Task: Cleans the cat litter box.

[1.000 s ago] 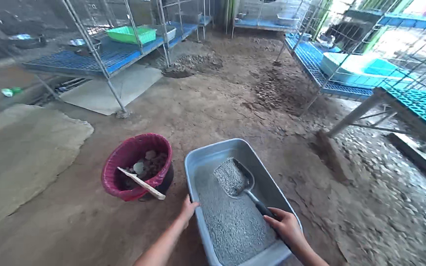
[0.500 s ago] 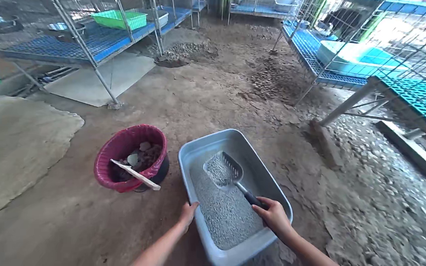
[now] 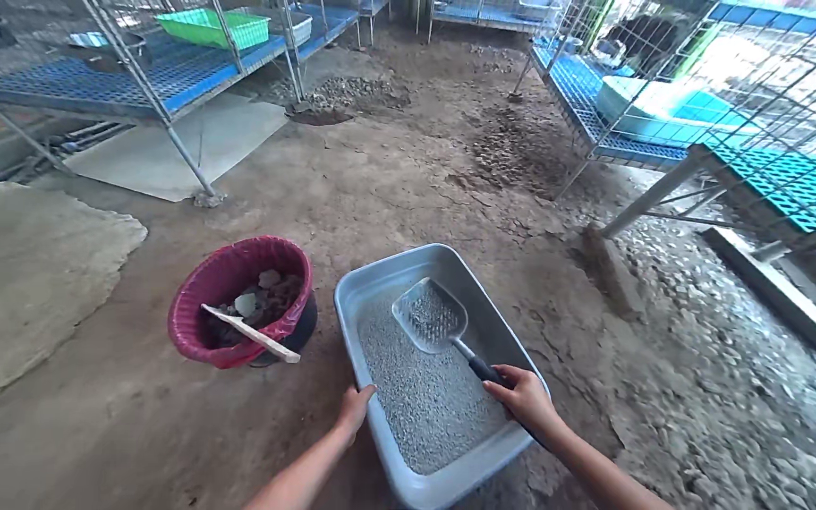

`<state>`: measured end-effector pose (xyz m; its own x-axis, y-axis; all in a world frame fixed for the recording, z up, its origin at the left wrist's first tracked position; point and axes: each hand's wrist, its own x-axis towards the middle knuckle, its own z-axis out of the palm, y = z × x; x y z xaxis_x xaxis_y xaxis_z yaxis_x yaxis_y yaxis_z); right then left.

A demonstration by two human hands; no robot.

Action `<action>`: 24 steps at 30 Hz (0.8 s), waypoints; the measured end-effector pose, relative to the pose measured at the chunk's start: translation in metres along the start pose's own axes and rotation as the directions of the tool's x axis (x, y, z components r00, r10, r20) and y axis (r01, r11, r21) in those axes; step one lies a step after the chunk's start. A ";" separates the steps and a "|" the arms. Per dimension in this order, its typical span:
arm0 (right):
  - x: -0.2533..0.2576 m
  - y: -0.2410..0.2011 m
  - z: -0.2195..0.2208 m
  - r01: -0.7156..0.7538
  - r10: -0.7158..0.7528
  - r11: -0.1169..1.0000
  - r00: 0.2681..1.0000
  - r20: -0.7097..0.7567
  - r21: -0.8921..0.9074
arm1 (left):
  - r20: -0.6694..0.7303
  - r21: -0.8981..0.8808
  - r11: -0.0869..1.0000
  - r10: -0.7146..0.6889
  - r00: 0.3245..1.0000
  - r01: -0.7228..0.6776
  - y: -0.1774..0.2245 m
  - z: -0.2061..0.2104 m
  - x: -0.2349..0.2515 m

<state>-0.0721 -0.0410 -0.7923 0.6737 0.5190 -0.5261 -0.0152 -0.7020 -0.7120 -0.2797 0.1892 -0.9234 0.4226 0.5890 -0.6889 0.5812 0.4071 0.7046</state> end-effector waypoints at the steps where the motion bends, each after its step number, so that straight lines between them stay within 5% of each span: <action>1: 0.001 0.000 0.000 -0.007 0.008 1.000 1.000 0.016 -0.016 | -0.020 -0.005 1.000 0.005 1.000 -0.005 -0.003 0.001 -0.002; 6: 0.002 -0.005 0.002 -0.067 0.066 0.997 0.997 0.033 0.032 | -0.047 0.033 0.993 -0.108 0.993 0.110 -0.020 0.016 -0.022; 14: 0.007 -0.042 -0.021 -0.113 0.111 0.992 0.993 0.038 0.058 | -0.056 -0.011 1.000 -0.025 0.998 0.024 -0.021 0.016 -0.015; 19: 0.009 -0.095 -0.023 0.027 -0.030 0.998 0.998 0.056 0.062 | -0.070 -0.005 1.000 -0.013 0.997 0.013 -0.009 0.016 -0.006; 24: 0.021 -0.180 0.027 0.225 -0.231 0.973 0.949 0.214 0.051 | -0.071 -0.027 1.000 -0.009 0.997 0.007 0.000 0.025 0.002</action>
<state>-0.0750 0.1099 -0.6877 0.4853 0.7587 -0.4346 0.0990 -0.5415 -0.8348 -0.2615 0.1731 -0.9287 0.3669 0.6338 -0.6810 0.5651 0.4296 0.7043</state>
